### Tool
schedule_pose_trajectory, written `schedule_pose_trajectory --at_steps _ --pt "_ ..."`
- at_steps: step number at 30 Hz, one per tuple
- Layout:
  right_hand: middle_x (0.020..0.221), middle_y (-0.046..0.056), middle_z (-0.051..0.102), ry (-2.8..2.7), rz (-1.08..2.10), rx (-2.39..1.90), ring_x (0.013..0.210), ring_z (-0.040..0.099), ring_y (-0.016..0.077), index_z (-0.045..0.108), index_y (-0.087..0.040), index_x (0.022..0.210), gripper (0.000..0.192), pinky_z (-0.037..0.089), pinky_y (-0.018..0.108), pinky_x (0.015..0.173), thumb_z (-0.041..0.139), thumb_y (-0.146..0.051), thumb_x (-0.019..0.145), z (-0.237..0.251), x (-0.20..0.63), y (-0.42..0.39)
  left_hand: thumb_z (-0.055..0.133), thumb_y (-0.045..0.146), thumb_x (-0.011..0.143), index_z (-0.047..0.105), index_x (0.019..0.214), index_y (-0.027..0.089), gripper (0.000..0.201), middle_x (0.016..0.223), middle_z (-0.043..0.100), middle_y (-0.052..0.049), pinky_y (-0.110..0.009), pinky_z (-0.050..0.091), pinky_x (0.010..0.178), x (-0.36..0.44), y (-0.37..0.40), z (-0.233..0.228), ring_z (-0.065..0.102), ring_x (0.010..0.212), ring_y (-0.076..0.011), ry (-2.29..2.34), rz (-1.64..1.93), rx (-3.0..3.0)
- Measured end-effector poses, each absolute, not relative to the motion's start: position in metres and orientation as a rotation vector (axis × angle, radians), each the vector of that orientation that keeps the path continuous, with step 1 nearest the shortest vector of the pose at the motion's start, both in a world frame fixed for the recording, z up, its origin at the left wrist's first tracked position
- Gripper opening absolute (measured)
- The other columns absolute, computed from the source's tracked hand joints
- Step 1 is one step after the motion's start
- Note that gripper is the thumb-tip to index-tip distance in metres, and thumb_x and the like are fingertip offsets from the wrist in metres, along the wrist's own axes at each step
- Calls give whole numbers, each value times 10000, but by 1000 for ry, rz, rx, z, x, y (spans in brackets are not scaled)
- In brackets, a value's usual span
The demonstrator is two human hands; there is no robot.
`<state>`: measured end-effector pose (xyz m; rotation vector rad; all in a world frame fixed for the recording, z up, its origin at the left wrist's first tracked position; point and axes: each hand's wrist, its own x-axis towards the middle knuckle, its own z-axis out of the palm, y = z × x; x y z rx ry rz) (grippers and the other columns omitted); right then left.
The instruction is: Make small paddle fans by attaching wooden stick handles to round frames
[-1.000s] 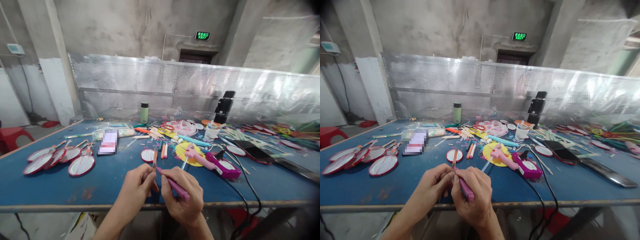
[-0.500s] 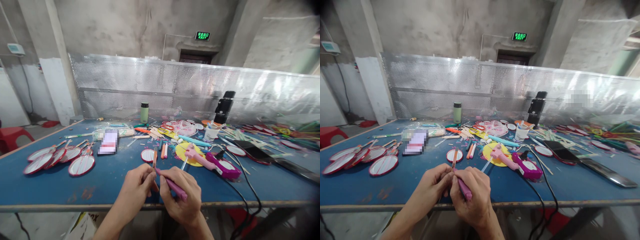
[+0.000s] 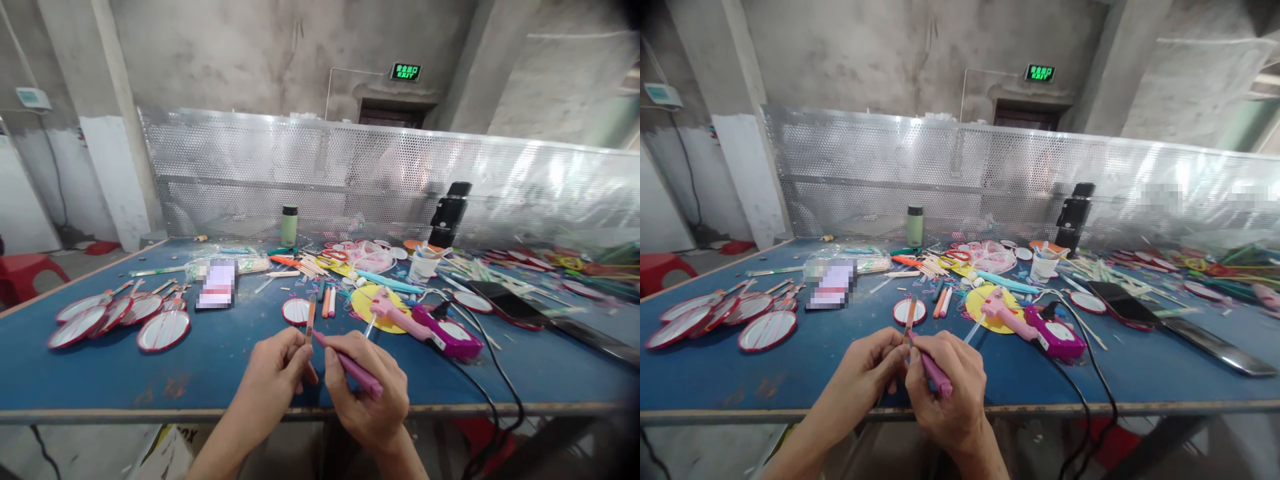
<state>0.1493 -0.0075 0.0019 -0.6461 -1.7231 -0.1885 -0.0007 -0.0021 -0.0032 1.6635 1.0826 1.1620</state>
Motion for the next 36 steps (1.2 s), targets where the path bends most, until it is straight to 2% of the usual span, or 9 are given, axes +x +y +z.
schedule_pose_trajectory --at_steps 24,30,36 --pt "726 15 664 -1783 -145 -649 607 588 127 656 -177 954 147 465 260 591 583 -88 862 2 149 -4 507 384 931 510 672 195 320 521 541 50 -206 315 492 0 -3 1 444 481 -100 1087 1179 1664" --pt "743 11 673 -1718 -176 -636 620 598 117 653 -174 953 175 481 245 610 605 -55 835 0 149 -5 510 391 931 551 711 189 301 536 563 43 -205 331 499 0 -2 -2 471 492 -103 1097 1162 1655" --pt "724 10 667 -1750 -174 -671 606 594 125 660 -180 937 147 472 255 594 591 -81 853 0 149 -3 510 387 933 514 679 194 319 527 540 50 -206 330 500 0 -2 -1 466 491 -101 1107 1172 1665"
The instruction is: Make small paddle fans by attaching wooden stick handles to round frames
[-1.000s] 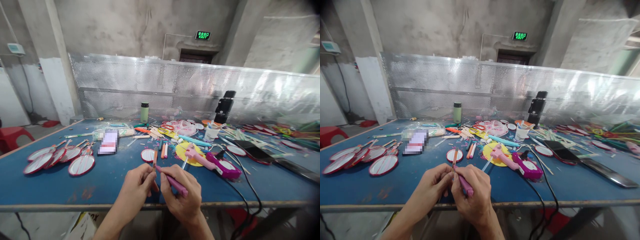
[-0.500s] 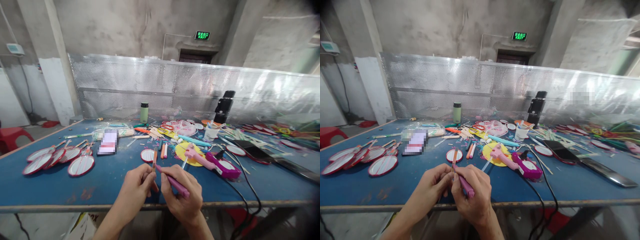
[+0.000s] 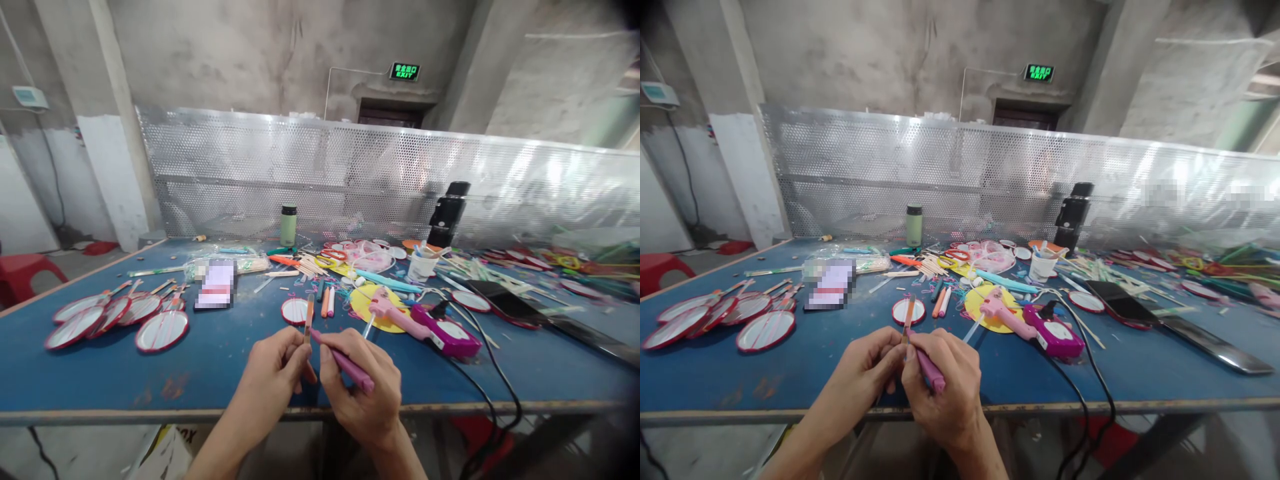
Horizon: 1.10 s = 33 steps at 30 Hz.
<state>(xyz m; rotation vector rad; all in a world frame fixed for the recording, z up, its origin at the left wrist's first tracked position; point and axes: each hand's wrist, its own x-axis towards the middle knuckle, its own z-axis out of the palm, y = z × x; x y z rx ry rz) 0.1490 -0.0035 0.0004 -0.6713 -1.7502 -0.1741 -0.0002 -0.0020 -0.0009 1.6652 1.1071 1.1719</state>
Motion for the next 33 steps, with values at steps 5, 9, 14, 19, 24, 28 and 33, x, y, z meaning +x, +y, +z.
schedule_pose_trajectory --at_steps 5,9,14,19,24,28,33 --pt "745 13 683 -1713 -192 -651 613 606 123 659 -180 945 175 485 249 606 601 -57 834 -1 149 -4 507 383 936 531 703 193 302 537 552 49 -208 336 500 0 -2 -1 473 492 -103 1095 1170 1658" --pt "732 13 671 -1752 -164 -662 610 599 127 658 -182 942 153 482 255 601 594 -80 849 1 149 -3 503 384 938 512 686 196 314 534 548 51 -209 329 498 0 -3 -2 464 489 -101 1093 1176 1666" --pt "749 15 680 -1727 -170 -644 619 601 123 656 -179 955 174 484 252 608 605 -63 836 1 149 -3 509 379 932 521 691 196 303 524 543 54 -209 322 492 0 -2 -1 453 479 -101 1096 1168 1667" --pt "741 19 677 -1769 -152 -664 616 600 129 659 -179 950 151 479 260 602 595 -81 854 0 149 -3 500 387 933 518 684 196 315 520 538 54 -210 306 485 1 -3 1 438 468 -98 1101 1177 1677" --pt "738 11 679 -1739 -176 -641 611 603 125 649 -184 942 151 480 254 601 593 -77 851 2 148 -4 507 389 928 522 689 195 307 528 548 49 -208 316 491 0 -3 0 454 482 -102 1087 1167 1651" --pt "737 17 684 -1784 -167 -655 613 609 133 659 -187 954 148 480 261 600 576 -99 869 3 149 -4 502 391 931 517 679 197 318 514 535 53 -210 310 491 0 -3 1 441 475 -100 1089 1181 1671" --pt "753 18 697 -1738 -188 -647 621 628 135 653 -188 946 160 498 257 612 584 -79 853 3 149 -4 503 387 933 525 687 195 313 521 543 49 -209 310 490 0 -3 1 448 480 -102 1086 1172 1654"
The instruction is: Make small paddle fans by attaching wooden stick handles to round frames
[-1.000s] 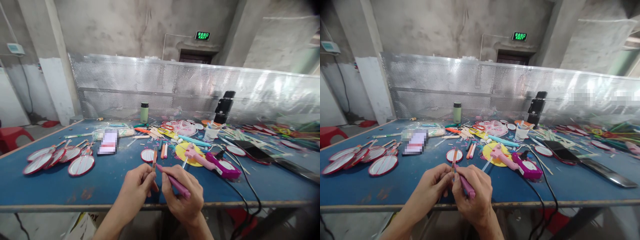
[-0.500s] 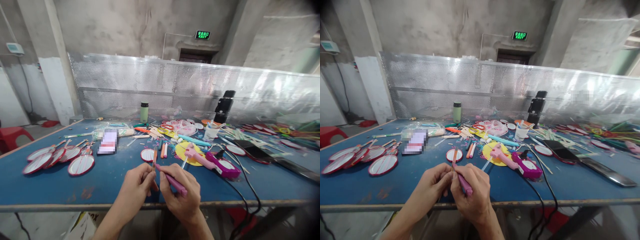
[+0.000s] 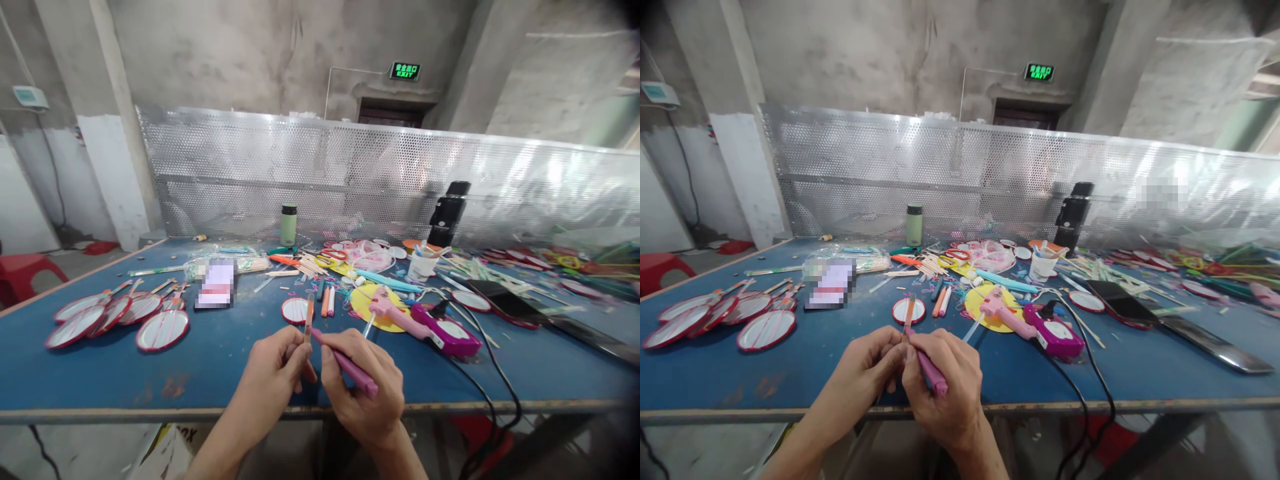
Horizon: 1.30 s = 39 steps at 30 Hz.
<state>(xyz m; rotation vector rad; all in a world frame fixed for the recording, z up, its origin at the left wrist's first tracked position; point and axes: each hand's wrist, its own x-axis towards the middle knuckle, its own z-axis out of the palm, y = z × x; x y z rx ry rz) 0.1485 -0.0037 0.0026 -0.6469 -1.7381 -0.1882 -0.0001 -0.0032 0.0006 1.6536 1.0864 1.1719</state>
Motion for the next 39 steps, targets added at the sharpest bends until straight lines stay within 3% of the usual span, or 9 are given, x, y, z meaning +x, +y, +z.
schedule_pose_trajectory --at_steps 39 --pt "744 18 692 -1780 -203 -645 614 617 136 646 -191 945 147 489 267 602 583 -89 861 2 148 -6 516 417 927 543 692 192 327 524 559 40 -211 327 495 0 -3 0 466 480 -107 1085 1192 1649"
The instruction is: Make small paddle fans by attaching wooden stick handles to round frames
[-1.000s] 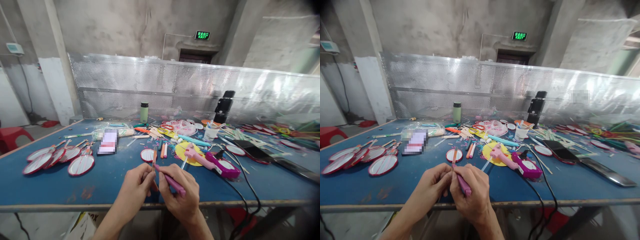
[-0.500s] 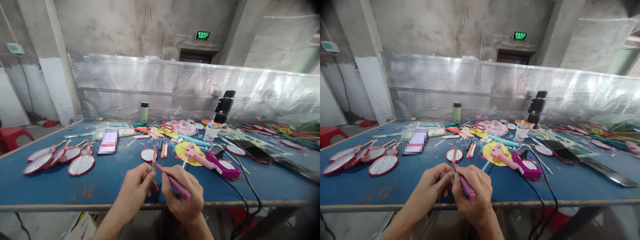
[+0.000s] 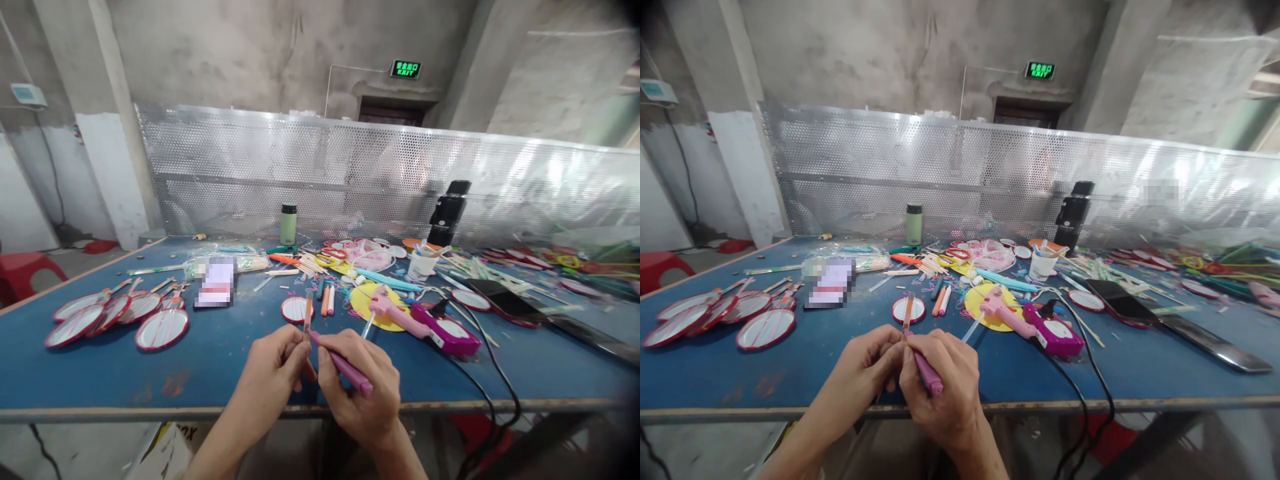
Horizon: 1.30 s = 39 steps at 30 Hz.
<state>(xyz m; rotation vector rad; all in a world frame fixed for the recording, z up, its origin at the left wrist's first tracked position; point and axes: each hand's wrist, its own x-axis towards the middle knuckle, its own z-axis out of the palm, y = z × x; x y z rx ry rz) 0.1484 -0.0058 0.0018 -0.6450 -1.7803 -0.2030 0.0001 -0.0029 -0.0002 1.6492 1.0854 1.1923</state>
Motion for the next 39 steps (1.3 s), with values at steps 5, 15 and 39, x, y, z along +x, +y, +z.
schedule_pose_trajectory --at_steps 5,15,39 --pt "727 12 686 -1753 -202 -648 598 606 127 650 -193 931 150 485 260 592 574 -85 859 3 149 -7 518 416 925 551 695 194 321 523 564 42 -213 333 497 0 -2 0 478 480 -111 1096 1184 1643" --pt "715 18 687 -1766 -226 -646 589 602 135 652 -185 924 144 474 271 589 579 -83 853 5 148 -10 499 429 937 560 720 193 326 530 564 44 -214 328 493 0 -2 0 467 476 -107 1085 1180 1643" --pt "730 28 676 -1796 -190 -624 605 593 139 643 -170 957 153 459 281 595 582 -76 853 1 148 -7 517 395 920 537 727 192 280 504 501 65 -206 313 497 -1 1 -4 429 475 -100 1087 1161 1678"
